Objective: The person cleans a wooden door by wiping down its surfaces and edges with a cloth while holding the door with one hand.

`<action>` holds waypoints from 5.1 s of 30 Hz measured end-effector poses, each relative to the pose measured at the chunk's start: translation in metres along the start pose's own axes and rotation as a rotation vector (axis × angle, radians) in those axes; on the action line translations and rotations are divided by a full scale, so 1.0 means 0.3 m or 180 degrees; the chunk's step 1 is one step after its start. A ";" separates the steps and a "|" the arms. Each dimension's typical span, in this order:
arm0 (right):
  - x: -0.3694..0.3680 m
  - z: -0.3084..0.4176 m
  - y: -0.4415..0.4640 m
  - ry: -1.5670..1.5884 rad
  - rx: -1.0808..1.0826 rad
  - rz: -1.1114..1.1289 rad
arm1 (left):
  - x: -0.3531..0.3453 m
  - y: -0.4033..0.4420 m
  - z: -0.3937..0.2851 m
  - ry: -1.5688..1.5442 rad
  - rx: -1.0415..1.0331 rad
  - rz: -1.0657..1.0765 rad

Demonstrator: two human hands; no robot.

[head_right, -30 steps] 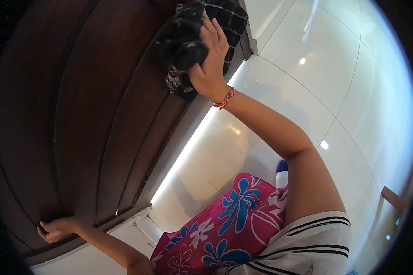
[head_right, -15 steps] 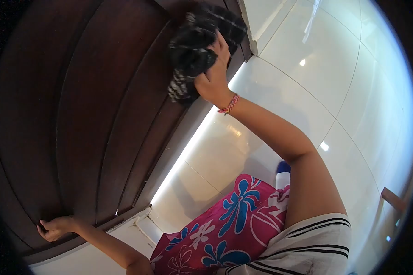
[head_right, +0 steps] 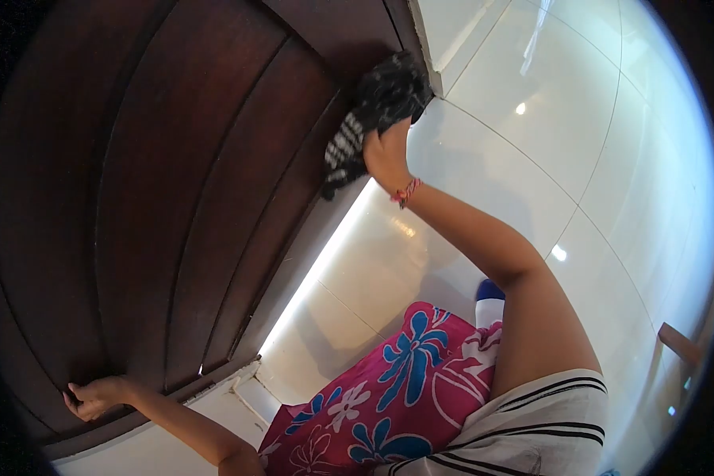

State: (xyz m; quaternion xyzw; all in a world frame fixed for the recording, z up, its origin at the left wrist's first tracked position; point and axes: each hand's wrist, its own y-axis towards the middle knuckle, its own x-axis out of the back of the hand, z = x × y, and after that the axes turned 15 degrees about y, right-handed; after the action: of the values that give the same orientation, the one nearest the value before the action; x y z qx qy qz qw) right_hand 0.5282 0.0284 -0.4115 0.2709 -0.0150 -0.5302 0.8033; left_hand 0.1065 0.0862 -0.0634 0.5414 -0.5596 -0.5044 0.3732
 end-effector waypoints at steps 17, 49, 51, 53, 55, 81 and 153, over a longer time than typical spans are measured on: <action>-0.032 0.086 0.078 0.0190 0.0362 0.0127 | 0.005 -0.010 -0.025 -0.0054 0.0027 0.0019; -0.036 0.185 0.123 0.0327 0.0435 0.0419 | 0.003 -0.006 -0.020 0.0031 0.0001 0.0020; -0.053 0.190 0.166 0.0650 0.0190 -0.0274 | 0.006 -0.014 -0.040 -0.0063 0.0073 0.0021; -0.018 0.128 0.188 -0.0014 0.0147 -0.0182 | 0.005 -0.010 -0.029 -0.0029 0.0038 0.0020; -0.013 0.059 0.141 0.0231 -0.0087 -0.0449 | 0.003 -0.006 -0.015 -0.0007 0.0013 0.0013; -0.038 0.209 -0.068 -0.0045 0.0154 0.0920 | 0.016 -0.016 -0.041 0.0416 0.0107 0.0210; -0.103 0.366 0.209 0.0696 0.0753 0.0189 | 0.009 -0.012 -0.028 0.0101 0.0004 0.0004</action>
State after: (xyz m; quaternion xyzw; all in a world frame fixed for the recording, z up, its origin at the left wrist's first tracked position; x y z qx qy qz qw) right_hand 0.5334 0.0272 -0.2815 0.4191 0.0021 -0.4681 0.7779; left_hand 0.1151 0.0825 -0.0654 0.5493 -0.5543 -0.4952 0.3820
